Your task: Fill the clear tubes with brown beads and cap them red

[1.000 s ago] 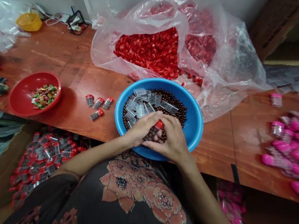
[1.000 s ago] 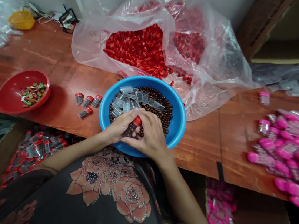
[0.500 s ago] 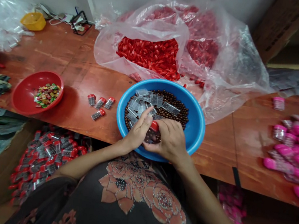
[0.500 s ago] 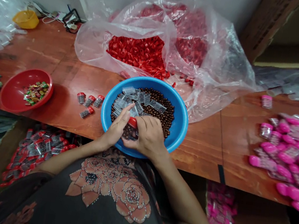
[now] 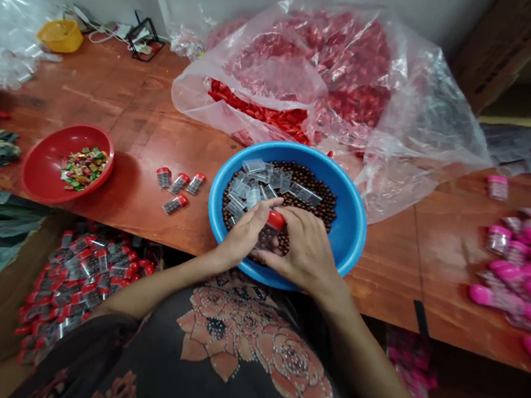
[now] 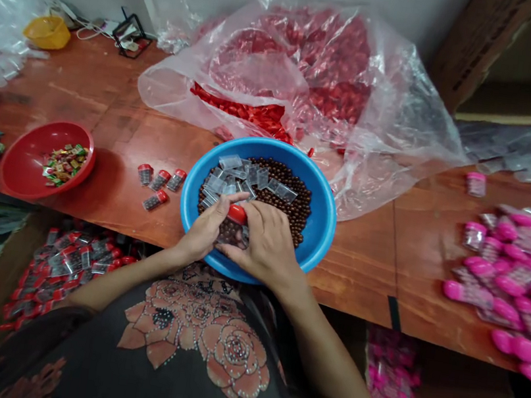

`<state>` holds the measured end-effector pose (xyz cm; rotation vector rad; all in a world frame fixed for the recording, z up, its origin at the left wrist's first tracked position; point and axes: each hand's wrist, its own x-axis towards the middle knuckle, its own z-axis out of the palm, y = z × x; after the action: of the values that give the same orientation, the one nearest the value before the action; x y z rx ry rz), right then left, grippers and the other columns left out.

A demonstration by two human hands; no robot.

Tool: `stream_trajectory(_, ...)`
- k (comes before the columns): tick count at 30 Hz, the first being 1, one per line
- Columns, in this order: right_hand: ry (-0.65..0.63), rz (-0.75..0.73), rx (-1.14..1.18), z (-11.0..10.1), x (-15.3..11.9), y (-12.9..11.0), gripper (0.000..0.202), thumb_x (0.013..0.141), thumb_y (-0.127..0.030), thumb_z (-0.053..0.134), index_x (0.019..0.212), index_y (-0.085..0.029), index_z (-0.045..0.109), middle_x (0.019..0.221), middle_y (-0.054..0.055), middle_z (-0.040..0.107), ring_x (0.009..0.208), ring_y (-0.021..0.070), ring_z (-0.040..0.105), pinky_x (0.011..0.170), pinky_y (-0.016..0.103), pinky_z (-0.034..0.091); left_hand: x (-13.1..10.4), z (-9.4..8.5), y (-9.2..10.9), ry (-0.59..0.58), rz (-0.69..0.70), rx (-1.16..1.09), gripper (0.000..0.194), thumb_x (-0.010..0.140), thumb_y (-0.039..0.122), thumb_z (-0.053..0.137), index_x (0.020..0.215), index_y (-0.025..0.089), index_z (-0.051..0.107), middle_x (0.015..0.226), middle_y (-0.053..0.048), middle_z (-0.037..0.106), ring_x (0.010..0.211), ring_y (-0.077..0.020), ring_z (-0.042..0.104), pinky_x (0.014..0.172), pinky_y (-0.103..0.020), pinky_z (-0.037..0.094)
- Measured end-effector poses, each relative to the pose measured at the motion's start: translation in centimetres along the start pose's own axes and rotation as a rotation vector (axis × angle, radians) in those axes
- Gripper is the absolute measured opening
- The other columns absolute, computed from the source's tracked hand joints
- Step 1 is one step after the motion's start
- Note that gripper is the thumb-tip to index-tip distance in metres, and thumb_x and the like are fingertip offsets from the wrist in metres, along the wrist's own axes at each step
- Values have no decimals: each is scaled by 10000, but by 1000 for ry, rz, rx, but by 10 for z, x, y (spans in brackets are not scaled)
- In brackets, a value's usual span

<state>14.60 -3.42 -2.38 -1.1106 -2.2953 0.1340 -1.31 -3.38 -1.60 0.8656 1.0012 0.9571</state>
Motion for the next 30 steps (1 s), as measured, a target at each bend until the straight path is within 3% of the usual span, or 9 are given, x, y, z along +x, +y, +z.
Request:
stream_trajectory(6,114,-208,-223,3,7,-3,543,840,-573,586,1134,-119,550,981,157,662,926,287,603,837,414,446,-3,-6,-9,32,216,232,462,969,508,461,1247,181,631,1042,-87,695,958,-205,651,894,-372,549)
stream_trajectory(10,152,-263,-238,8,11,-9,538,847,-605,569,1105,-132,564,902,134,669,869,280,609,828,418,449,-11,-7,-10,29,169,166,466,972,505,444,1312,205,556,808,-22,633,625,-123,601,596,-271,537)
stream_trajectory(13,54,-211,-142,6,15,-11,627,847,-592,608,1282,-151,508,1092,150,674,1015,301,620,908,447,464,-15,-15,3,57,153,125,387,958,508,477,1223,231,535,732,20,575,495,-88,535,453,-223,459)
stream_trajectory(15,-26,-137,-61,1,16,-2,803,823,-597,652,1446,-168,384,1332,183,586,1196,336,567,978,483,466,-13,-35,17,175,200,185,322,963,511,469,1108,233,541,712,22,575,481,-84,531,439,-215,444)
stream_trajectory(17,-13,9,14,-5,13,16,930,803,-599,679,1533,-193,270,1480,195,460,1299,352,506,1020,513,467,-5,-72,30,387,316,332,291,977,498,451,1031,230,553,719,11,590,506,-90,541,457,-217,438)
stream_trajectory(20,189,355,145,-13,1,57,818,826,-540,680,1509,-228,355,1450,175,488,1185,300,599,955,490,531,15,-145,38,673,459,724,260,996,424,445,987,213,597,794,-14,618,665,-113,581,581,-231,460)
stream_trajectory(23,425,636,256,-13,-18,95,671,803,-467,704,1401,-229,514,1358,160,578,1026,245,674,839,433,578,31,-202,28,707,337,1153,270,1012,321,413,940,174,628,833,-43,636,853,-163,579,809,-298,476)
stream_trajectory(27,590,734,324,-3,-41,119,670,713,-394,736,1348,-269,565,1340,158,619,1031,276,701,837,484,570,33,-218,8,707,216,1325,247,953,328,535,1034,174,710,1151,-125,656,1189,-270,510,1072,-451,361)
stream_trajectory(30,627,770,327,6,-50,123,697,641,-380,740,1315,-278,592,1311,170,646,1028,340,710,835,575,557,35,-204,-2,734,53,1528,524,906,570,550,1361,315,598,1514,-118,428,1427,-407,278,1138,-619,208)
